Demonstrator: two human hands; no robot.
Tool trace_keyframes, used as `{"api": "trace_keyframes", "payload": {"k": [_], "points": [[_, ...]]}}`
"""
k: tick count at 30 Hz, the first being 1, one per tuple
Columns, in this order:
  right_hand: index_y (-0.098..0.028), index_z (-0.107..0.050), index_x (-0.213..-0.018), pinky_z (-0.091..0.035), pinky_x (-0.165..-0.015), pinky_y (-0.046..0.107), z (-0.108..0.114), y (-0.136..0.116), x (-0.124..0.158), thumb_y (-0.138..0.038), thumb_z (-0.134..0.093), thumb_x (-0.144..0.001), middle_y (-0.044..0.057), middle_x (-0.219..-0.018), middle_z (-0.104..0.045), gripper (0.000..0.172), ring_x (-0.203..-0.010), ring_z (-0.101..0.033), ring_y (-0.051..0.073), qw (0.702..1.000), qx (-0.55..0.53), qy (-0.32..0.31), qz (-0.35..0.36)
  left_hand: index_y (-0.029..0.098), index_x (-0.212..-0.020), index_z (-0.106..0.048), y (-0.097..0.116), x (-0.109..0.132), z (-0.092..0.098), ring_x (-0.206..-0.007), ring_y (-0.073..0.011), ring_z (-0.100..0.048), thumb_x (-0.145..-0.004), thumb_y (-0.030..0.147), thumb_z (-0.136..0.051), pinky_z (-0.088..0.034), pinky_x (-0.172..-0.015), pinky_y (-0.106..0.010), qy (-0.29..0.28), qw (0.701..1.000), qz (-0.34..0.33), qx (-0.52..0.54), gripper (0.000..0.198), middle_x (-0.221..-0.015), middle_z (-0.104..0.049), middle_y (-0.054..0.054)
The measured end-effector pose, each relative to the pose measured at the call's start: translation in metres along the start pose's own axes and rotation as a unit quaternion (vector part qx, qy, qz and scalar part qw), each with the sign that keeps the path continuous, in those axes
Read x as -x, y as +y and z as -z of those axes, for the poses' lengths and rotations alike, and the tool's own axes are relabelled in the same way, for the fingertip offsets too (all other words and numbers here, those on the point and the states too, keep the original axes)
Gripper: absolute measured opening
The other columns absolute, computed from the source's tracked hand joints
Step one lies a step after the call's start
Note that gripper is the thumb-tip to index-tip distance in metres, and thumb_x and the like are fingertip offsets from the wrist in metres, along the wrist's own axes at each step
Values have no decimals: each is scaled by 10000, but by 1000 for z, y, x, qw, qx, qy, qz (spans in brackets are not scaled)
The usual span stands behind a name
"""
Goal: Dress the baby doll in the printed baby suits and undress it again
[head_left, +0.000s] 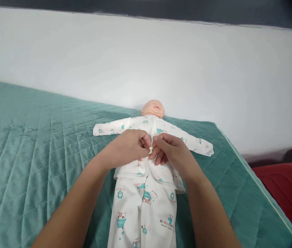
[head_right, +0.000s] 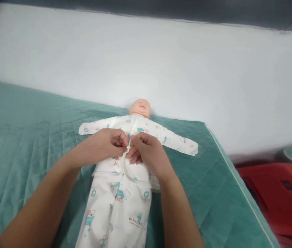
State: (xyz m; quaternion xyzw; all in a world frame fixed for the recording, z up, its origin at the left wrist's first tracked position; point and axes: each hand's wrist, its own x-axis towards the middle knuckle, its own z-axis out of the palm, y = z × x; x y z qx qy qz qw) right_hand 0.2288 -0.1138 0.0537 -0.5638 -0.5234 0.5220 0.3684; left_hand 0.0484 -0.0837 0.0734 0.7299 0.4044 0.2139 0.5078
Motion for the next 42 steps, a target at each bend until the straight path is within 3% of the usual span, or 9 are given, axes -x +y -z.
{"api": "trace_keyframes", "payload": {"k": [24, 27, 30, 32, 34, 36, 38, 40, 42], "points": [[-198, -538, -727, -385, -435, 202, -1, -1, 1, -508, -576, -885, 16, -604, -683, 349, -458, -572, 104, 1000, -3, -5, 19, 189, -833, -566, -16, -5, 11, -571, -86, -584, -741, 143, -619, -515, -589, -236, -80, 988, 12, 128, 117, -708, -626, 27], [-204, -540, -724, -369, -418, 216, -2, -1, 1, -507, -582, -879, 7, -611, -670, 343, -441, -558, 106, 999, -20, 23, 44, 193, -869, -588, -15, -3, 13, -581, -95, -598, -737, 169, -651, -497, -555, -221, -99, 988, 24, 115, 148, -729, -656, 18], [-208, -555, -722, -374, -427, 231, -3, 2, -1, -502, -579, -876, 3, -627, -644, 333, -451, -531, 102, 988, -50, 108, 101, 190, -933, -612, -18, 0, 17, -594, -107, -611, -729, 219, -702, -503, -560, -232, -123, 986, 23, 112, 225, -785, -695, -8], [-213, -570, -730, -443, -507, 245, -2, 6, -4, -482, -579, -878, 16, -708, -660, 307, -555, -576, 120, 970, -59, 184, 149, 186, -946, -610, -24, -1, 19, -604, -112, -616, -749, 279, -710, -520, -590, -249, -72, 988, -14, 138, 239, -789, -696, -13], [-224, -602, -780, -520, -688, 284, 0, 11, -7, -443, -579, -884, 31, -867, -690, 243, -771, -643, 157, 949, -50, 241, 198, 189, -969, -604, -36, -6, 22, -713, -138, -651, -804, 346, -661, -546, -670, -274, 57, 985, -64, 151, 235, -850, -701, -29], [-241, -644, -898, -504, -913, 343, 2, 17, -12, -400, -574, -892, 35, -1058, -689, 173, -1021, -632, 186, 936, -21, 258, 238, 201, -1024, -612, -54, -15, 25, -928, -180, -662, -866, 379, -574, -550, -828, -326, 207, 969, -94, 92, 241, -1013, -704, -58], [-254, -653, -1058, -419, -1064, 385, 5, 24, -17, -383, -574, -893, 37, -1232, -648, 224, -1196, -562, 199, 936, 30, 248, 248, 214, -1105, -623, -75, -28, 29, -1154, -217, -593, -912, 359, -495, -465, -1025, -394, 308, 945, -106, -43, 274, -1211, -662, -76], [-266, -612, -1223, -348, -1136, 412, 9, 31, -24, -418, -573, -894, 40, -1377, -571, 364, -1305, -485, 209, 945, 81, 229, 219, 200, -1195, -612, -95, -41, 31, -1333, -245, -461, -938, 310, -432, -326, -1154, -443, 337, 917, -112, -180, 333, -1353, -594, -97], [-278, -539, -1350, -281, -1181, 423, 15, 39, -31, -496, -539, -907, 40, -1487, -473, 494, -1387, -400, 217, 953, 122, 212, 179, 193, -1306, -560, -111, -51, 31, -1408, -257, -373, -961, 285, -369, -208, -1206, -492, 323, 901, -79, -279, 405, -1432, -537, -98]]}}
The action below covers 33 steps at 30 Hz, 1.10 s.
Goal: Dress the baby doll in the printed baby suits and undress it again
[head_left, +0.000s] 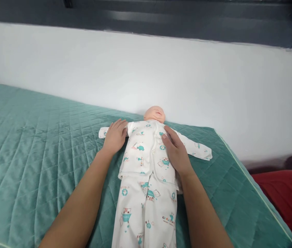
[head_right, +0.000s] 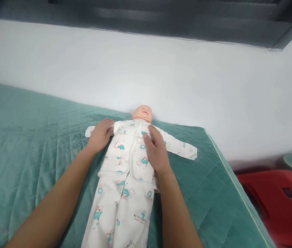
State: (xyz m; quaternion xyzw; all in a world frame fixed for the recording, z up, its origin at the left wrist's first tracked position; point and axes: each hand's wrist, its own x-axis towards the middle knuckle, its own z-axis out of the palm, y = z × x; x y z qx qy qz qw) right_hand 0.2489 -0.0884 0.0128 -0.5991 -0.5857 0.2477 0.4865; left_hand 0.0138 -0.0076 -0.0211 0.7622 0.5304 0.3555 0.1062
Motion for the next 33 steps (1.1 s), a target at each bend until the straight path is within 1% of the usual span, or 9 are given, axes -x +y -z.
{"api": "trace_keyframes", "payload": {"k": [3, 6, 10, 13, 16, 18, 22, 27, 33], "points": [[-261, -425, -1463, -126, -1229, 451, 3, 20, -8, -574, -386, -955, 48, -1576, -337, 598, -1474, -251, 224, 996, 79, -27, -3, 196, -1435, -441, -8, 1, -11, -1448, -276, -308, -984, 340, -320, -80, -1220, -549, -18, 995, 22, -96, 488, -1506, -458, -88], [-218, -370, -1498, -24, -1215, 527, 9, 41, -11, -547, -233, -995, 73, -1599, -280, 617, -1504, -149, 243, 979, 202, -11, 18, 191, -1483, -368, -9, 9, -10, -1461, -292, -271, -990, 406, -285, -73, -1206, -589, -12, 991, 25, -133, 544, -1547, -393, -93], [-201, -315, -1523, -73, -1196, 563, 34, 69, -5, -522, -214, -1000, 87, -1610, -245, 622, -1499, -154, 278, 928, 370, 9, 39, 216, -1507, -317, -20, 24, 3, -1464, -289, -265, -981, 363, -286, -124, -1189, -608, -28, 985, 20, -167, 547, -1576, -339, -93], [-218, -257, -1542, -137, -1190, 562, 68, 88, 7, -541, -239, -989, 73, -1616, -231, 641, -1489, -185, 279, 896, 445, 5, 2, 238, -1516, -296, -36, 34, 15, -1462, -281, -270, -940, 268, -338, -185, -1181, -584, -51, 978, 49, -198, 579, -1587, -319, -78], [-205, -235, -1547, -187, -1186, 535, 99, 101, 19, -570, -250, -977, 91, -1610, -247, 677, -1477, -227, 268, 877, 479, -8, -44, 215, -1504, -326, -49, 40, 24, -1414, -291, -357, -895, 252, -403, -272, -1165, -510, -43, 971, 105, -210, 615, -1555, -378, -94], [-211, -236, -1548, -209, -1180, 519, 110, 105, 25, -583, -255, -973, 111, -1605, -255, 685, -1472, -242, 274, 868, 492, -10, -67, 177, -1485, -361, -53, 40, 26, -1354, -309, -435, -902, 266, -401, -327, -1131, -481, -26, 967, 146, -206, 591, -1493, -460, -131], [-201, -243, -1547, -222, -1171, 494, 112, 104, 29, -590, -248, -973, 164, -1589, -270, 693, -1460, -268, 294, 856, 508, 1, -99, 157, -1463, -391, -52, 39, 27, -1305, -322, -486, -933, 229, -360, -337, -1101, -497, -8, 965, 168, -201, 536, -1392, -556, -163], [-173, -286, -1532, -215, -1166, 487, 106, 99, 29, -595, -238, -969, 181, -1562, -319, 706, -1458, -263, 299, 845, 517, 35, -131, 107, -1419, -428, -53, 38, 30, -1289, -300, -500, -941, 134, -348, -321, -1093, -471, -4, 970, 158, -187, 486, -1341, -588, -174], [-184, -302, -1526, -214, -1159, 482, 106, 99, 31, -595, -219, -966, 177, -1558, -329, 700, -1453, -272, 294, 848, 512, 42, -134, 93, -1355, -493, -51, 36, 33, -1279, -302, -495, -943, 98, -346, -305, -1088, -476, 30, 964, 198, -176, 438, -1361, -567, -162]]}}
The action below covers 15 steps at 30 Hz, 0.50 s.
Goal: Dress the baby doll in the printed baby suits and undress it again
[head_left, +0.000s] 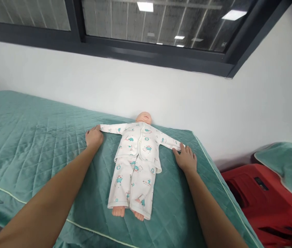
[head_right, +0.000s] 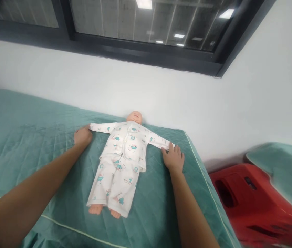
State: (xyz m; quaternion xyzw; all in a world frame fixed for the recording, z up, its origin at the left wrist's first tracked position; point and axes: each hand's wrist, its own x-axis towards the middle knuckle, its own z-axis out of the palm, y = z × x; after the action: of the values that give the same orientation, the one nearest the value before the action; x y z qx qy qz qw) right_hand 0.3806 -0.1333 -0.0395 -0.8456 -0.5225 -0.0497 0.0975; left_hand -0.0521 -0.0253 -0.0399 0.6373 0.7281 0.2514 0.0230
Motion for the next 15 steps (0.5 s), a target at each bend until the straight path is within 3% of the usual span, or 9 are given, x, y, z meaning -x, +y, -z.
{"api": "trace_keyframes", "payload": {"k": [8, 15], "points": [[-178, -234, -1548, -185, -1170, 483, 0, -3, 1, -573, -190, -968, 168, -1581, -286, 703, -1474, -223, 277, 1000, 7, -13, -9, 168, -1282, -585, 1, 4, -4, -1358, -317, -414, -912, 157, -400, -232, -1136, -549, 1, 1000, 29, -7, 413, -1378, -560, -155], [-74, -133, -1559, -169, -1180, 485, 4, -9, 8, -544, -147, -973, 193, -1595, -232, 751, -1485, -188, 283, 1000, 5, -21, -20, 116, -1382, -490, -2, 24, 6, -1426, -316, -333, -948, 238, -319, -202, -1164, -572, -16, 1000, 22, -14, 482, -1506, -420, -186]]}}
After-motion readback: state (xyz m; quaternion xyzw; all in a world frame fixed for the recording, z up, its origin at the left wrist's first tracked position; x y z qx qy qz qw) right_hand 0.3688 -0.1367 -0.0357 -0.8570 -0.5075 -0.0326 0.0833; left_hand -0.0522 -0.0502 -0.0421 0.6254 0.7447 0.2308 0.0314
